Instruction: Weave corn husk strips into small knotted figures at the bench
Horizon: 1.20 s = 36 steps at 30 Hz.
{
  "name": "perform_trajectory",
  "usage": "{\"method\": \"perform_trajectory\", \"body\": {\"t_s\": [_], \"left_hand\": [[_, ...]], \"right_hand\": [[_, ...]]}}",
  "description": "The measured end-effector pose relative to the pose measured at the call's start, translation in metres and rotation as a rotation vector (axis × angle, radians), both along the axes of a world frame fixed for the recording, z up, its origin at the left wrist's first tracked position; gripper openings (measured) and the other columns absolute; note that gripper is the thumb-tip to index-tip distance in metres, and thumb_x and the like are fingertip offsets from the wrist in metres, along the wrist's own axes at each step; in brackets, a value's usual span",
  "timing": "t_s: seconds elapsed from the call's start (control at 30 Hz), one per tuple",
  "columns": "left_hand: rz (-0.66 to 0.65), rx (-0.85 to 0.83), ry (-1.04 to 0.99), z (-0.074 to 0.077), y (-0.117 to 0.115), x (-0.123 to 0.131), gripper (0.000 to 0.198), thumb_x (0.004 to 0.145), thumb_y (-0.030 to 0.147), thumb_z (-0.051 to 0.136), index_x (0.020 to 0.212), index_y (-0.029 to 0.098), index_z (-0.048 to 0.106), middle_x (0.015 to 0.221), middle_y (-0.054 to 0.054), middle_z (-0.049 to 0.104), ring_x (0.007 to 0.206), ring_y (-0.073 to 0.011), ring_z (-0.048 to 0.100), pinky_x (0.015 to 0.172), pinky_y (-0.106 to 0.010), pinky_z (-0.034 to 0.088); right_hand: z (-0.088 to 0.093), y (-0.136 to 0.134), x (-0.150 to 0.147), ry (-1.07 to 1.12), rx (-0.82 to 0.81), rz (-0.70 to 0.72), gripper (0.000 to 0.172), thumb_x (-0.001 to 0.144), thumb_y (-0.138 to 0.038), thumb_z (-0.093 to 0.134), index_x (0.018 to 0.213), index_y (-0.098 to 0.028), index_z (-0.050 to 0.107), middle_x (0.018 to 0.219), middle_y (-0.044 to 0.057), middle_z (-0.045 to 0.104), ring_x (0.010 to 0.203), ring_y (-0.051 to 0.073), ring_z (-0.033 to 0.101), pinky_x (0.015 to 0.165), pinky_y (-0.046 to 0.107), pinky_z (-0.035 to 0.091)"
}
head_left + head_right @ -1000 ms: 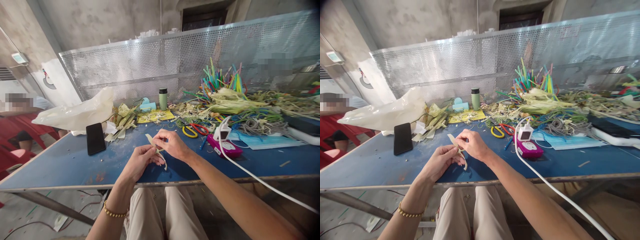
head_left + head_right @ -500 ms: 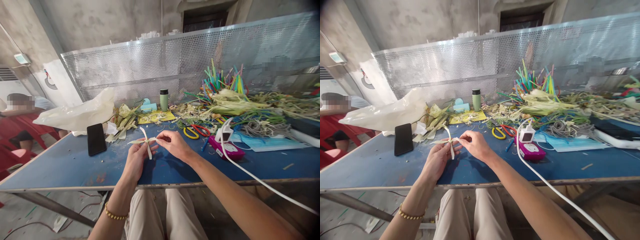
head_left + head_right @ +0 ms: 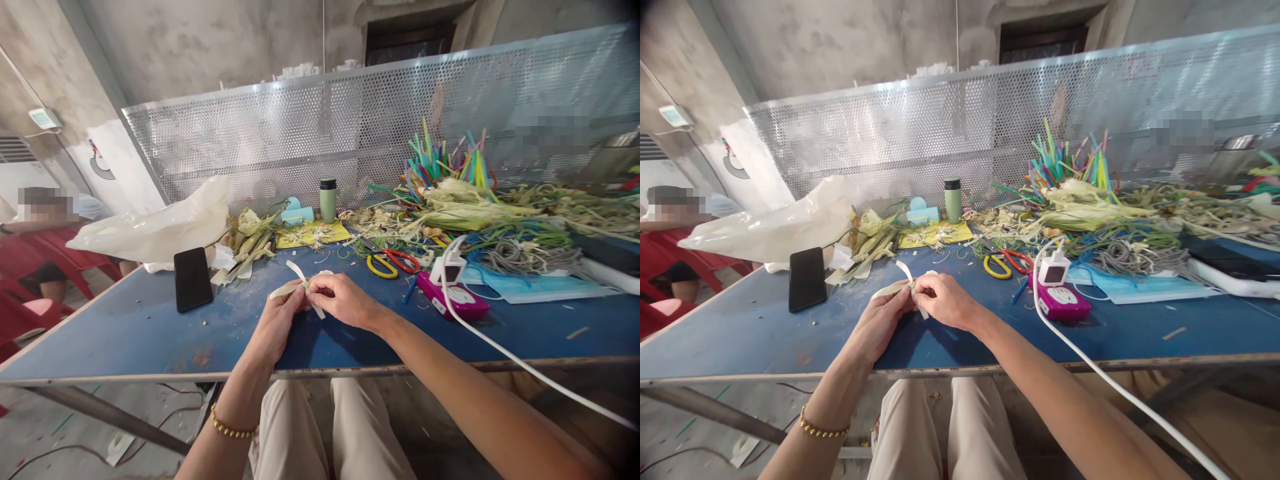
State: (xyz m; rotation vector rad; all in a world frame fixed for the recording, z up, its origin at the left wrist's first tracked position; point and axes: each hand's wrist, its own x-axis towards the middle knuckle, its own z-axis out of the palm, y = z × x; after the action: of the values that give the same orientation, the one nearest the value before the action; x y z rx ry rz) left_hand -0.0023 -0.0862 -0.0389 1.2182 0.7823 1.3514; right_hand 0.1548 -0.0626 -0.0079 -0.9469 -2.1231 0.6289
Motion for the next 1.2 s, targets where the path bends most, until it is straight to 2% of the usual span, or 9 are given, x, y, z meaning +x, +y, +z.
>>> {"method": "perform_trajectory", "body": {"t_s": [0.07,0.17,0.23,0.33,0.6,0.77,1.07,1.2], "left_hand": [[0.015,0.014,0.068,0.002,-0.001,-0.001,0.032,0.083,0.04,0.067,0.099,0.013,0.071,0.076,-0.005,0.066,0.069,-0.0137,0.056,0.066,-0.025,0.044],[0.113,0.053,0.172,0.005,-0.004,-0.002,0.028,0.083,0.04,0.067,0.087,0.013,0.069,0.055,0.001,0.055,0.053,-0.0104,0.047,0.054,-0.023,0.036],[0.127,0.069,0.206,0.008,-0.006,-0.001,0.028,0.083,0.041,0.066,0.082,0.013,0.067,0.051,0.003,0.051,0.049,-0.0095,0.042,0.049,-0.023,0.031],[0.128,0.069,0.203,0.011,-0.008,-0.001,0.027,0.083,0.041,0.067,0.077,0.014,0.065,0.049,0.004,0.049,0.045,-0.0081,0.038,0.047,-0.024,0.025],[0.09,0.034,0.084,0.011,-0.009,-0.003,0.036,0.08,0.038,0.069,0.056,0.016,0.053,0.046,0.004,0.044,0.045,-0.0075,0.033,0.049,-0.026,0.021],[0.089,-0.01,0.0,0.012,-0.01,0.0,0.04,0.076,0.038,0.073,0.053,0.016,0.048,0.047,0.005,0.04,0.046,-0.0069,0.032,0.049,-0.026,0.021],[0.082,-0.066,-0.076,0.01,-0.007,-0.002,0.037,0.071,0.038,0.077,0.056,0.015,0.052,0.046,0.005,0.042,0.044,-0.0056,0.031,0.049,-0.024,0.02],[0.05,-0.056,-0.096,0.013,-0.007,-0.004,0.034,0.073,0.037,0.076,0.06,0.014,0.055,0.049,0.004,0.046,0.047,-0.0069,0.036,0.051,-0.024,0.025]], "right_hand": [[0.001,-0.001,0.002,-0.014,0.002,0.003,0.017,0.081,-0.016,0.056,0.064,-0.017,0.052,0.061,-0.004,0.048,0.059,0.01,0.041,0.057,0.023,0.031],[0.003,-0.001,0.004,-0.028,-0.016,0.002,0.02,0.08,-0.016,0.056,0.061,-0.017,0.049,0.06,-0.004,0.045,0.056,0.009,0.039,0.056,0.023,0.029],[0.005,-0.001,0.004,-0.033,-0.035,0.003,0.022,0.079,-0.015,0.056,0.059,-0.017,0.046,0.057,-0.005,0.043,0.055,0.009,0.038,0.055,0.023,0.028],[0.006,-0.002,0.004,-0.038,-0.067,0.001,0.022,0.078,-0.016,0.055,0.058,-0.017,0.047,0.055,-0.005,0.043,0.055,0.009,0.038,0.054,0.023,0.028],[0.008,-0.006,0.001,-0.027,-0.093,0.028,0.024,0.081,-0.022,0.056,0.058,-0.016,0.05,0.054,-0.005,0.041,0.054,0.008,0.035,0.051,0.022,0.026],[0.009,-0.006,0.0,-0.01,-0.077,0.055,0.024,0.081,-0.022,0.056,0.059,-0.016,0.051,0.054,-0.004,0.044,0.054,0.008,0.037,0.051,0.022,0.027],[0.008,-0.006,-0.001,-0.008,-0.103,0.081,0.023,0.08,-0.021,0.057,0.058,-0.015,0.051,0.053,-0.005,0.045,0.053,0.007,0.037,0.05,0.021,0.027],[0.007,-0.006,0.0,0.008,-0.159,0.059,0.028,0.085,-0.03,0.056,0.061,-0.015,0.054,0.053,-0.005,0.046,0.05,0.007,0.038,0.049,0.021,0.028]]}}
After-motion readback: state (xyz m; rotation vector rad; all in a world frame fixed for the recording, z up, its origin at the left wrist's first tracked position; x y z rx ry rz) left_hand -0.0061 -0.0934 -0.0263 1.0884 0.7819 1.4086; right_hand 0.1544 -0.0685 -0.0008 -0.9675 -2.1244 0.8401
